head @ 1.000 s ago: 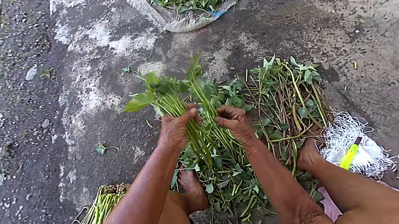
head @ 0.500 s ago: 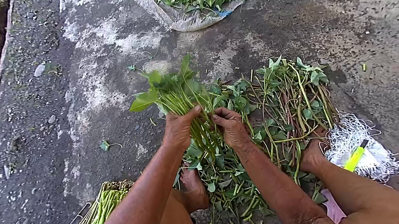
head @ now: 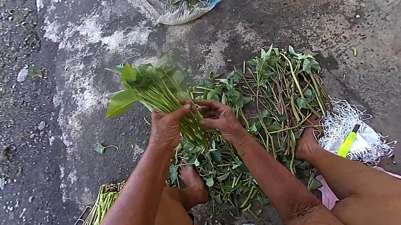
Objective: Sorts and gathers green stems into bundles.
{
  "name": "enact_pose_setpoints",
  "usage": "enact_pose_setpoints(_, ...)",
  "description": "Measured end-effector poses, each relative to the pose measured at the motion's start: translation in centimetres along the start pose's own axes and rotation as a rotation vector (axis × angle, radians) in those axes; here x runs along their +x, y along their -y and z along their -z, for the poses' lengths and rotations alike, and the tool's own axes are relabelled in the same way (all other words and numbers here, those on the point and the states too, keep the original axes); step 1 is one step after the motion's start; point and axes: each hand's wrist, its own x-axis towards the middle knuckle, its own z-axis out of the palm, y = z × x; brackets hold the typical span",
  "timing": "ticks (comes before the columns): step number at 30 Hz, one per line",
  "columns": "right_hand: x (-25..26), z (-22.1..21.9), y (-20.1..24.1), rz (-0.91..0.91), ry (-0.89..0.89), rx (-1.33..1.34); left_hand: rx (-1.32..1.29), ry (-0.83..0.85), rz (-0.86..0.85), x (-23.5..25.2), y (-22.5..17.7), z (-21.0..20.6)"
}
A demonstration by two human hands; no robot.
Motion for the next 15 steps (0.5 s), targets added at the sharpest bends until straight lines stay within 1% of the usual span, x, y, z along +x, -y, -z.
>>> enact_pose_setpoints(3, -0.1, -0.3, -0.7, 0.189, -0.056, -0.2, 0.001, -0.069, 0.031, 0.2, -0.5, 0.2)
enact_pose_setpoints(4, -0.1, -0.3, -0.9, 0.222, -0.077, -0.22, -0.007, -0.091, 0.051, 0.2, -0.5, 0.0)
enact_pose_setpoints(5, -0.1, -0.4, -1.1, 0.218, -0.104, -0.212, -0.014, -0.106, 0.068, 0.2, -0.6, -0.1)
enact_pose_setpoints(8, 0.1, -0.7, -1.3, 0.057, -0.225, -0.13, -0.027, -0.141, 0.07, 0.0, -0.8, -0.5)
enact_pose_setpoints(10, 0.4, -0.3, -1.4, -0.075, -0.254, -0.183, -0.024, -0.167, 0.02, -0.2, -0.8, -0.7)
enact_pose_setpoints(13, 1.0, 0.3, -1.6, -0.319, -0.18, -0.28, 0.018, -0.209, -0.053, -0.3, -0.9, -0.6)
enact_pose_setpoints(15, 1.4, 0.7, -2.7, -0.479, -0.08, -0.427, 0.045, -0.212, -0.096, -0.2, -0.8, -0.2)
